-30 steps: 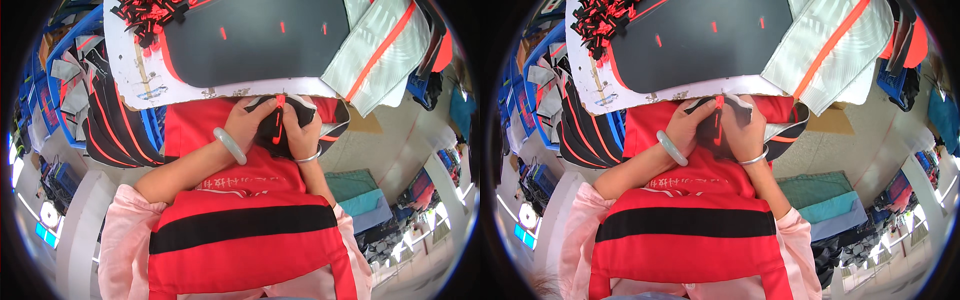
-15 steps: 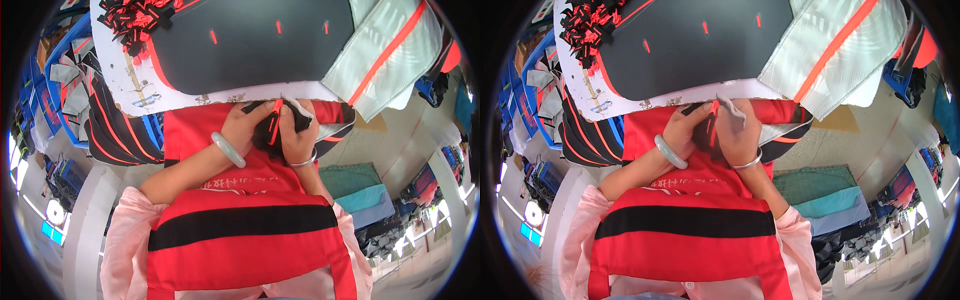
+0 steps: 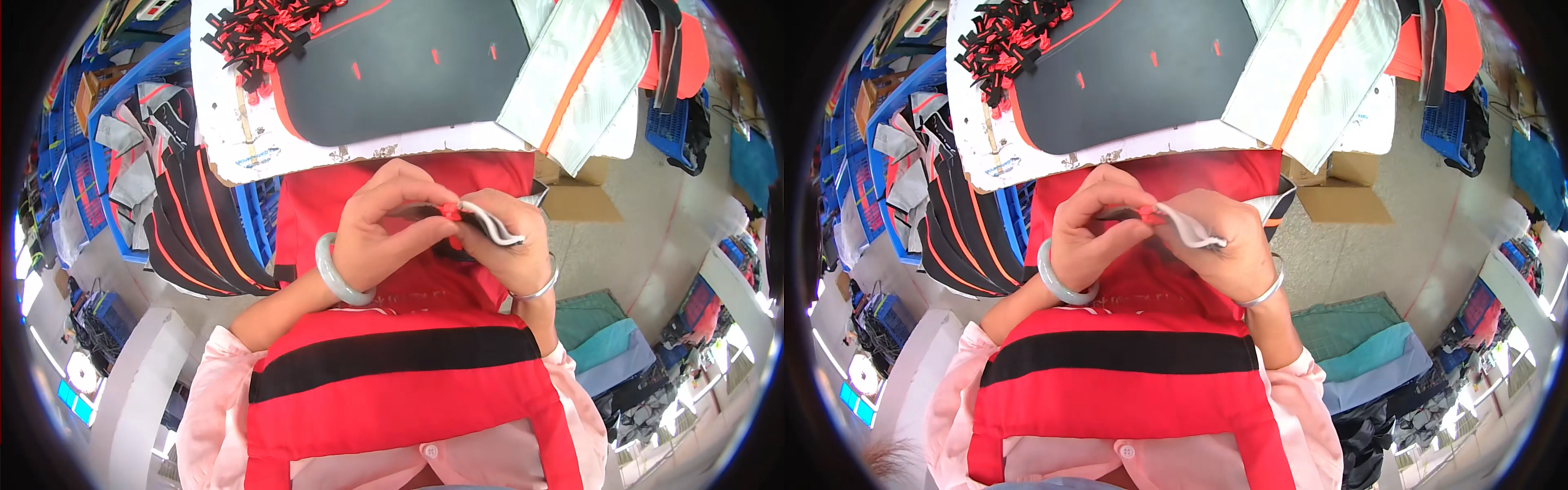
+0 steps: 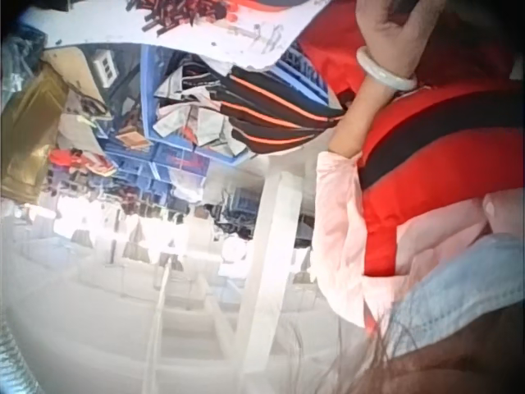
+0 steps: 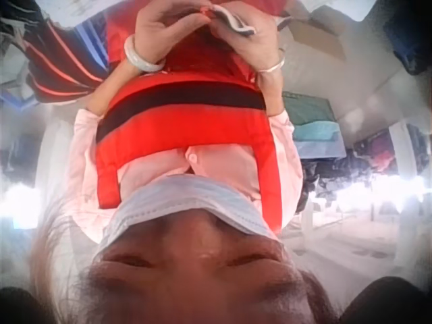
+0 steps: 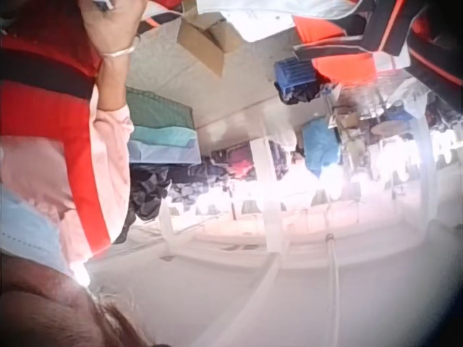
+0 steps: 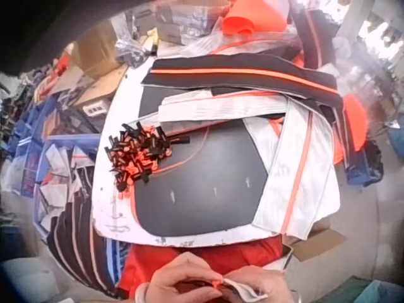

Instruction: The person repeatedly picks up black fabric pieces with red stripes and small red plastic clips from a table. They insert the clips into the edges of the fabric pieces by hand and then place the assembled items into a blue crate. The process is repetitive and involves handling multiple identical units.

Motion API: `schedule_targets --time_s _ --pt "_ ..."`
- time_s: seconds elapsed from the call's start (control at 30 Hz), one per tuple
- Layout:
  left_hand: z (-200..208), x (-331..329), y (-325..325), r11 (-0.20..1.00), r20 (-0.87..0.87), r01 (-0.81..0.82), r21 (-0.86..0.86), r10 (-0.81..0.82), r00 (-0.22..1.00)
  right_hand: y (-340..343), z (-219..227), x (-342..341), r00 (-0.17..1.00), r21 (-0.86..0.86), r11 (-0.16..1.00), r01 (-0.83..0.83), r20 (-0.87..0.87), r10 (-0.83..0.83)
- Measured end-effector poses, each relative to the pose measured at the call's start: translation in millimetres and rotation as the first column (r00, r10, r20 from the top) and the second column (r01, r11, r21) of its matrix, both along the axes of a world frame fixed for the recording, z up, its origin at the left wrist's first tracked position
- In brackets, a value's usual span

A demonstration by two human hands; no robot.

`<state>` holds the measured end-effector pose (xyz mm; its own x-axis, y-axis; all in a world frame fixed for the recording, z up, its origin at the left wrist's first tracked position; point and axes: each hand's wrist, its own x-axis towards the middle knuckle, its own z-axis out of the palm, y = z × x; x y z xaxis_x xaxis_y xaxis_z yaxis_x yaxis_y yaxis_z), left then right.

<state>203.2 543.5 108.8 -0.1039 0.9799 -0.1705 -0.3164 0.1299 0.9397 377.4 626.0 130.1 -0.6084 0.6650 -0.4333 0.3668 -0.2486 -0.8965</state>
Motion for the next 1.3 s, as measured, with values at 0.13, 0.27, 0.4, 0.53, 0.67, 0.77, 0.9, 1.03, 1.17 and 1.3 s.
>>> schedule_targets --time_s 0.13,0.27,0.4,0.53,0.67,0.77,0.9,1.03,1.17,1.3 --pt "3 2 -7 0.999 -0.096 -0.016 0.035 0.019 0.995 -12 -2 0 1.000 0.081 0.997 -0.001 0.015 0.000" --pt "2 -1 -9 0.999 -0.155 0.027 0.035 -0.022 0.988 -23 -10 0 0.999 0.268 0.962 0.045 -0.042 -0.035" --pt "0 -6 -9 0.995 -0.247 0.072 0.067 -0.053 0.968 -32 -12 -4 0.996 0.277 0.957 0.089 -0.039 -0.082" --pt "-7 0 -8 0.991 -0.293 0.048 0.125 -0.010 0.956 -32 -9 -4 0.990 0.152 0.979 0.139 -0.029 -0.136" --pt "-14 -2 2 0.998 -0.231 -0.016 0.059 0.029 0.972 -18 -6 -10 0.989 0.059 0.988 0.144 -0.021 -0.143" --pt "-12 -5 4 0.995 0.016 -0.039 -0.097 0.040 0.999 1 -5 -8 0.999 0.020 0.999 0.040 -0.015 -0.039" --pt "-9 -8 5 0.978 0.099 0.031 -0.208 -0.010 0.995 8 -7 -7 0.997 -0.103 0.994 0.023 -0.076 -0.031" --pt "-21 -12 8 0.976 0.092 0.052 -0.212 -0.033 0.995 3 -21 -13 0.993 -0.056 0.995 0.085 -0.083 -0.089" --pt "-24 -15 8 0.988 -0.027 0.060 -0.142 -0.065 0.998 11 -24 -11 0.997 -0.049 0.998 0.047 -0.054 -0.050" --pt "-16 -18 18 0.982 0.139 0.016 -0.188 0.011 0.990 30 -3 -19 0.999 0.302 0.953 -0.002 0.032 -0.009"
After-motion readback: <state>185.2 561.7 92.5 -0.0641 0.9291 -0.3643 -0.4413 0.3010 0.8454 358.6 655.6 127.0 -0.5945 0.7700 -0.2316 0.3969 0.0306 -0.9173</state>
